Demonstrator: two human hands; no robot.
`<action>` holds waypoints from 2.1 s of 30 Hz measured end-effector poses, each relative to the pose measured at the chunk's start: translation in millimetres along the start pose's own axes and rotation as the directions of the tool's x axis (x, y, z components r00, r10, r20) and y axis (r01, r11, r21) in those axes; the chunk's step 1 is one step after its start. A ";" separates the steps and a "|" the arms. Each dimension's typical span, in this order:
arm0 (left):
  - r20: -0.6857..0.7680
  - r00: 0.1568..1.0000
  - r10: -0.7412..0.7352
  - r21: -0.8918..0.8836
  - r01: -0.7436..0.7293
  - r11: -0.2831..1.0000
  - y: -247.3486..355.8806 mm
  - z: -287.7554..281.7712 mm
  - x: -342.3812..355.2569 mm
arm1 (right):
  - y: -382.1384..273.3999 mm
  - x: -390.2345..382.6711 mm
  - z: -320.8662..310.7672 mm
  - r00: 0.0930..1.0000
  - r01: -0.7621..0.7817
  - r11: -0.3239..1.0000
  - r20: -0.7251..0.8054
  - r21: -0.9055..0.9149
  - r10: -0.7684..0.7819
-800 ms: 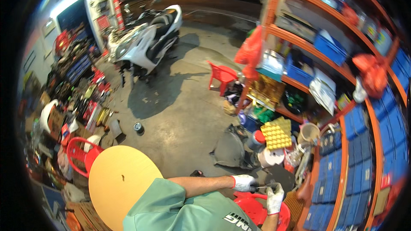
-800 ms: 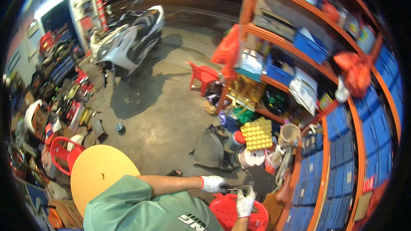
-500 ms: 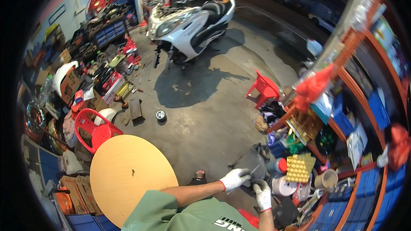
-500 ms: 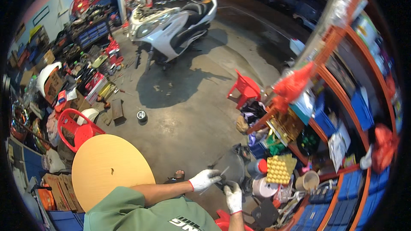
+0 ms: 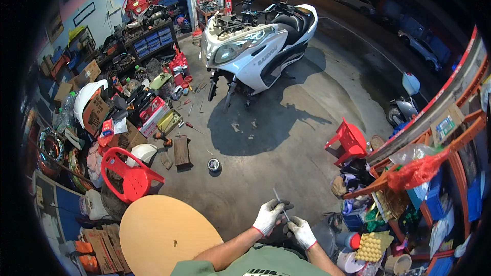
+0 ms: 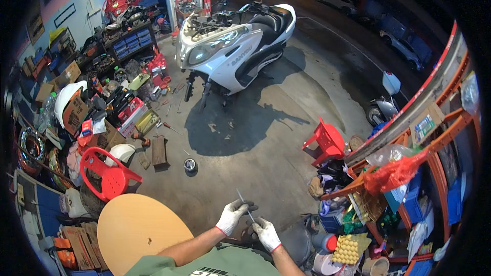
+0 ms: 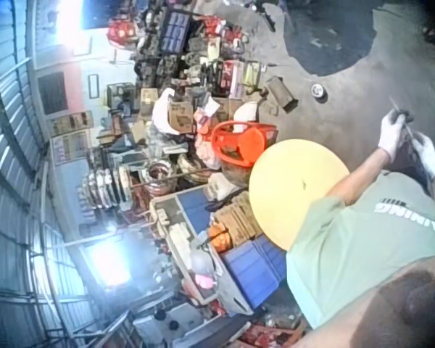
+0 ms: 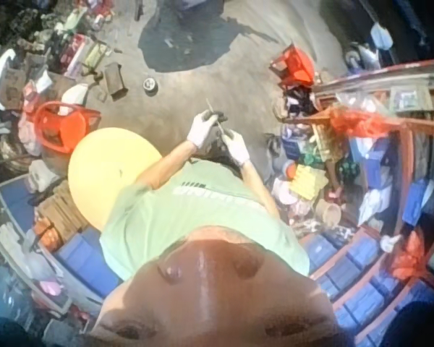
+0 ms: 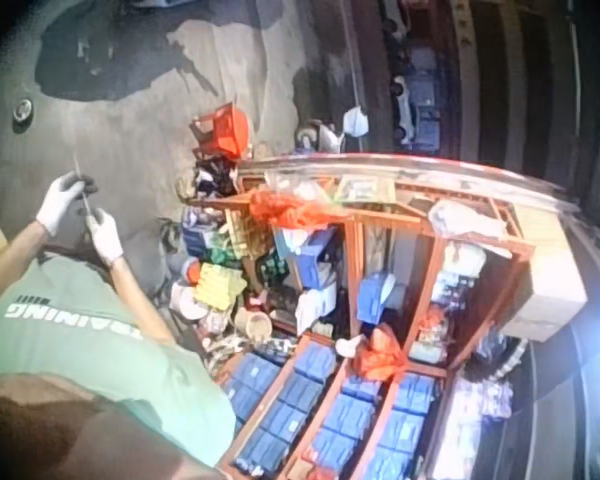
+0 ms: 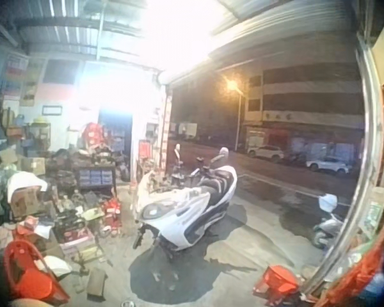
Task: The person works on the exposed wiring and internal components of a white motorcycle in a cluttered workshop. They repeatedly reach into the handlebar area, pull and adjust wires, and manipulate parts within the frame. The person wears gloves and uses both hands to handle the motorcycle's internal components throughout the clip.
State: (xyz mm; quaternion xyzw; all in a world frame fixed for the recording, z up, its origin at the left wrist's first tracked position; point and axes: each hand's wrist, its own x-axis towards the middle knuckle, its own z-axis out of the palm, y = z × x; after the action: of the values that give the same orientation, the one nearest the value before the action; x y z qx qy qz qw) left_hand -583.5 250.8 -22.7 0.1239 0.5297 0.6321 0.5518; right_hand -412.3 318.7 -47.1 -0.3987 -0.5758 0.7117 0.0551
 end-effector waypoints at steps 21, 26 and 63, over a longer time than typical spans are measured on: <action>-0.399 0.874 0.277 0.151 -0.235 0.960 270.8 -105.0 376.5 | -444.8 506.4 -174.8 0.947 0.308 0.890 0.020 -0.335 -0.320; -0.413 0.837 0.360 0.123 -0.340 0.932 328.8 -156.8 465.0 | -583.3 623.0 -189.5 0.843 0.440 0.703 -0.013 -0.559 -0.538; -0.635 0.442 0.634 0.386 -0.529 0.756 679.9 -160.4 719.8 | -768.0 1106.8 -91.9 0.821 0.569 0.518 0.480 -0.639 -0.310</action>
State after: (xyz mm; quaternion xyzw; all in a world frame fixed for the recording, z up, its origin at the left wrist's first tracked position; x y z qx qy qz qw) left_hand -1346.8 877.5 152.2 0.0691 0.6687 0.7397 0.0296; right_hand -1395.0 1239.1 56.5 -0.1073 -0.9023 0.4166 -0.0266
